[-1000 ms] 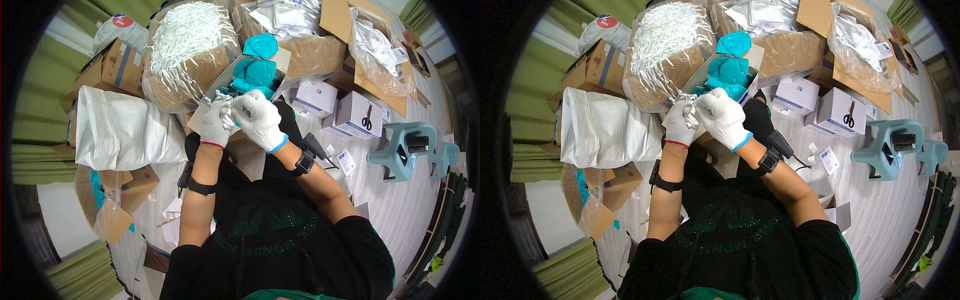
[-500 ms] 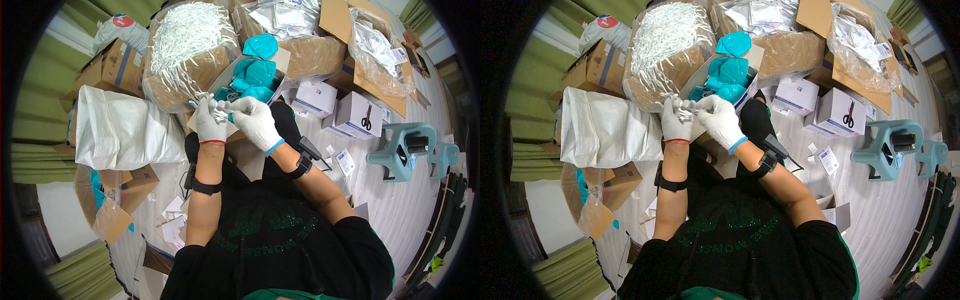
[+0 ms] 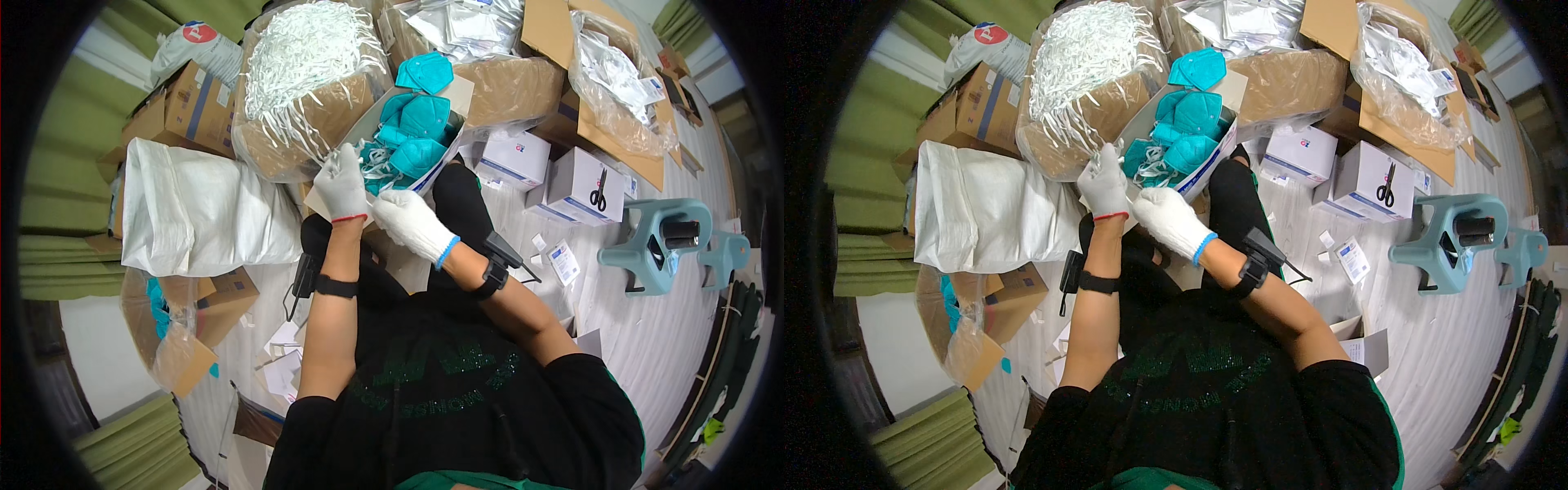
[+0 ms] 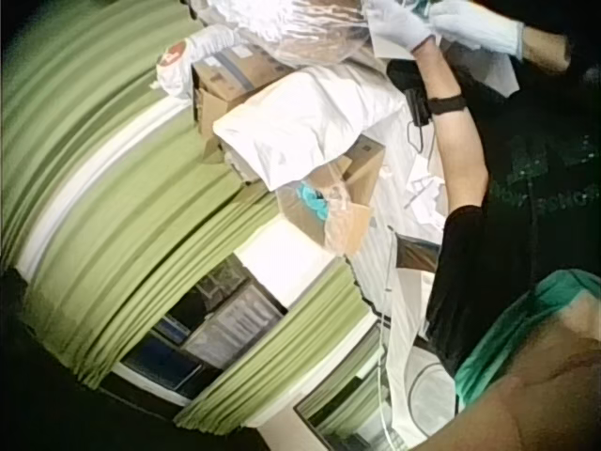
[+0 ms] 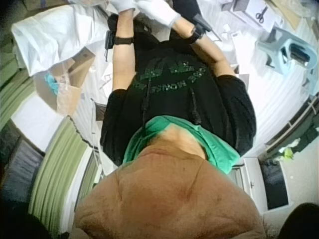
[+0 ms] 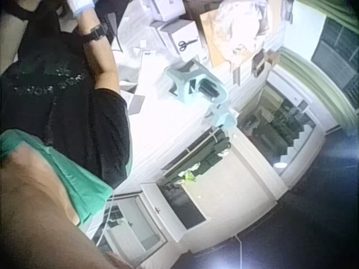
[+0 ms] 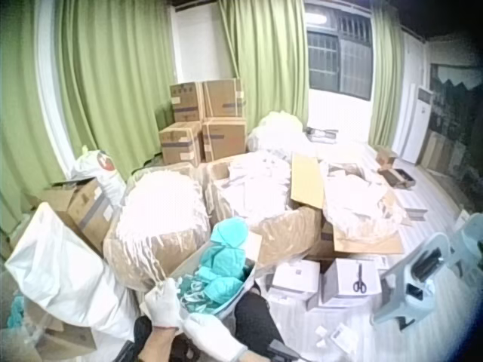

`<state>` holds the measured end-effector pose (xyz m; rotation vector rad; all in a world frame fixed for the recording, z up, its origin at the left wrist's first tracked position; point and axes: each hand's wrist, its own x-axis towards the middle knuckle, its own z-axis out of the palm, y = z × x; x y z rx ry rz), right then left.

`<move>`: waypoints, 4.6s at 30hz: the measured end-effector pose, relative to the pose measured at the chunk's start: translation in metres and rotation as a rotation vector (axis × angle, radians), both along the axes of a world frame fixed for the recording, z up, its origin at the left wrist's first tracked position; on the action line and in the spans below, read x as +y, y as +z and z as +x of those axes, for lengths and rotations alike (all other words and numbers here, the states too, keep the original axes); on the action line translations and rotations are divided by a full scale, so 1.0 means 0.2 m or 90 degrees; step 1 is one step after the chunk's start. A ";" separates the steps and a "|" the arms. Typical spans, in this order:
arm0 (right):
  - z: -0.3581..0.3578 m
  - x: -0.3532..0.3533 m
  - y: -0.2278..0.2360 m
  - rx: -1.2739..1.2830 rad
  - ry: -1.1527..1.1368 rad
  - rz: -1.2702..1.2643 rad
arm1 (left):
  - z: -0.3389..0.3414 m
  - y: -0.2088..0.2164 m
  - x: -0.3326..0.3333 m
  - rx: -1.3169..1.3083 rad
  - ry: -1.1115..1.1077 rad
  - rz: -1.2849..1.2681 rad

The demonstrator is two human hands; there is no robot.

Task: Packing turquoise masks into a small cardboard box from a storage area.

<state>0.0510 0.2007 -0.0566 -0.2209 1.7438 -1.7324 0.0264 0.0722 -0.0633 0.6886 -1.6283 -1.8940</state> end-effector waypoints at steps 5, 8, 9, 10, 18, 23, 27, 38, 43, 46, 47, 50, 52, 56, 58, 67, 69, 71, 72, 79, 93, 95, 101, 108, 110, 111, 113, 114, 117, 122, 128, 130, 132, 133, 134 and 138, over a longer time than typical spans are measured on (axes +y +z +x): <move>0.04 0.10 0.09 -0.163 -0.044 -0.051 | -0.08 -0.09 -0.01 -0.010 0.045 -0.052; 0.06 0.13 0.09 -0.166 -0.052 -0.029 | -0.08 -0.05 0.07 0.009 0.072 -0.170; 0.06 0.15 0.08 -0.165 -0.051 -0.020 | -0.09 -0.07 0.07 -0.032 0.059 -0.160; 0.06 0.15 0.08 -0.182 -0.061 -0.033 | -0.09 -0.06 0.08 -0.030 0.063 -0.202; 0.10 0.19 0.03 -0.259 -0.144 -0.104 | -0.13 -0.10 0.14 -0.038 0.096 -0.358; 0.11 0.23 0.04 -0.252 -0.156 -0.120 | -0.19 -0.14 0.14 -0.005 0.114 -0.402; 0.13 0.27 0.03 -0.281 -0.174 -0.170 | -0.20 -0.15 0.14 -0.019 0.112 -0.409; 0.13 0.41 -0.16 -0.365 -0.180 -0.340 | -0.21 -0.02 -0.20 -0.025 0.096 0.155; -0.05 0.25 -0.07 -0.165 -0.124 -0.380 | -0.05 0.17 -0.11 -0.009 -0.077 0.328; -0.18 0.14 -0.03 -0.258 -0.126 -0.418 | 0.02 0.22 -0.03 -0.032 -0.155 0.343; -0.20 0.10 0.02 -0.235 -0.150 -0.402 | 0.03 0.22 0.00 -0.042 -0.166 0.326; -0.20 0.01 0.14 -0.085 -0.169 -0.279 | 0.05 0.12 0.00 -0.062 -0.183 0.235; -0.19 0.00 0.15 0.123 -0.124 -0.096 | 0.02 0.05 0.07 -0.006 -0.125 0.164; -0.17 0.05 0.16 0.287 -0.062 0.079 | 0.02 0.04 0.08 -0.069 -0.093 0.276; -0.12 0.05 0.15 0.324 -0.035 0.050 | 0.01 -0.02 0.05 -0.073 -0.102 0.298; 0.04 0.12 0.08 -0.090 -0.171 -0.081 | -0.05 -0.04 0.02 0.124 -0.073 -0.757; 0.06 0.15 0.10 -0.133 -0.176 -0.068 | -0.07 -0.06 0.02 0.117 -0.078 -0.760; 0.08 0.19 0.10 -0.149 -0.190 -0.062 | -0.07 -0.08 0.05 0.126 -0.099 -0.754; 0.09 0.21 0.09 -0.157 -0.197 -0.059 | -0.08 -0.08 0.07 0.130 -0.109 -0.752; 0.15 0.29 0.11 -0.193 -0.257 -0.095 | -0.11 -0.17 0.11 0.117 -0.119 -0.788; 0.04 0.31 -0.01 -0.271 -0.193 -0.339 | -0.04 0.19 -0.15 -0.088 -0.247 0.128; -0.06 0.23 0.00 -0.271 -0.171 -0.361 | 0.03 0.27 -0.10 -0.080 -0.296 0.251; -0.18 0.11 0.14 -0.085 -0.125 -0.264 | 0.10 0.25 -0.06 -0.104 -0.360 0.352; -0.15 0.15 0.24 0.277 0.038 -0.014 | 0.11 0.29 0.02 -0.111 -0.320 0.338; -0.13 0.09 0.12 0.249 0.041 -0.138 | 0.10 0.24 0.07 -0.071 -0.277 0.278; -0.13 0.07 0.07 0.168 0.016 -0.119 | 0.08 0.21 0.08 -0.050 -0.255 0.248; -0.12 0.06 0.06 0.002 -0.055 -0.171 | 0.06 0.16 0.06 -0.035 -0.217 0.232; -0.13 0.06 0.04 -0.082 -0.104 -0.240 | 0.06 0.14 0.06 -0.027 -0.199 0.224; -0.15 0.07 -0.02 -0.157 -0.159 -0.329 | 0.06 0.10 0.03 -0.005 -0.220 0.246; -0.14 0.12 0.12 -0.115 -0.122 -0.251 | 0.07 0.07 0.02 -0.037 -0.220 0.206; -0.18 0.14 0.11 0.110 0.066 -0.103 | 0.06 0.09 0.04 -0.052 -0.261 0.058; -0.14 0.13 0.10 -0.050 0.013 -0.117 | 0.05 0.03 0.00 -0.002 -0.219 -0.284; -0.06 0.10 0.05 -0.164 -0.046 -0.168 | 0.01 -0.04 -0.04 0.110 -0.115 -0.838; -0.02 0.11 0.03 -0.200 -0.085 -0.180 | 0.01 -0.05 -0.03 0.124 -0.159 -0.816; 0.02 0.12 0.01 -0.235 -0.125 -0.192 | 0.00 -0.06 -0.03 0.122 -0.180 -0.840; 0.05 0.15 -0.01 -0.415 -0.174 -0.206 | -0.02 -0.10 -0.07 0.091 -0.213 -0.918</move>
